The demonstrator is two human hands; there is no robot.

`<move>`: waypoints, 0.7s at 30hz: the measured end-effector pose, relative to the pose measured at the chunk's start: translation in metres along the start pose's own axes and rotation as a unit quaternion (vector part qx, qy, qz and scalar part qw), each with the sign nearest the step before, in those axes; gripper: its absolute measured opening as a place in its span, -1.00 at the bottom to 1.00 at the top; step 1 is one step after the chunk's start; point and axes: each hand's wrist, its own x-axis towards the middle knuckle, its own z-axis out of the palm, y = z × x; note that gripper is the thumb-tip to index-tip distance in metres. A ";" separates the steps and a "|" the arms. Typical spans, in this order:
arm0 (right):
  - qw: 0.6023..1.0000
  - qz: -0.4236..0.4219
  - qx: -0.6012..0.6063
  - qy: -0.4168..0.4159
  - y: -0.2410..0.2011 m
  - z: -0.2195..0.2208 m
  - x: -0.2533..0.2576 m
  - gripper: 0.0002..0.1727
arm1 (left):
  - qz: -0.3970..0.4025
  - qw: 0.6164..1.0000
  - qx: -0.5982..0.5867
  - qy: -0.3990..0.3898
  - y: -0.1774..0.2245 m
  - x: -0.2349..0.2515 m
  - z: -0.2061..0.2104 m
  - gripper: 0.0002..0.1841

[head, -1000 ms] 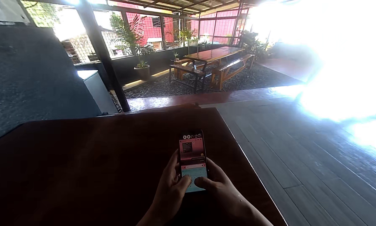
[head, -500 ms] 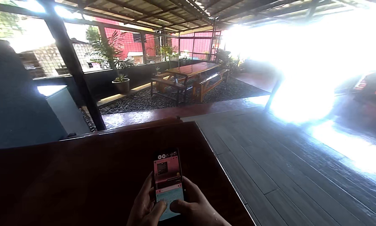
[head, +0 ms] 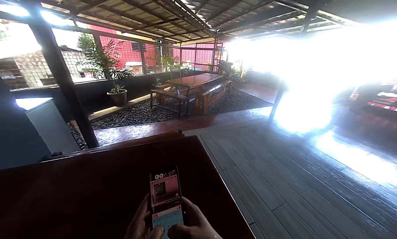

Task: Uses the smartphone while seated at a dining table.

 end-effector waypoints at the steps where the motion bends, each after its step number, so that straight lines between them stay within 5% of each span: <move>1: 1.000 0.001 -0.001 0.001 0.000 0.001 0.000 -0.42 | -0.002 1.000 0.001 0.001 0.000 0.000 0.000 -0.19; 21: 1.000 0.015 -0.013 -0.001 -0.005 0.003 -0.001 -0.38 | 0.009 1.000 0.003 0.024 -0.006 0.000 0.000 -0.16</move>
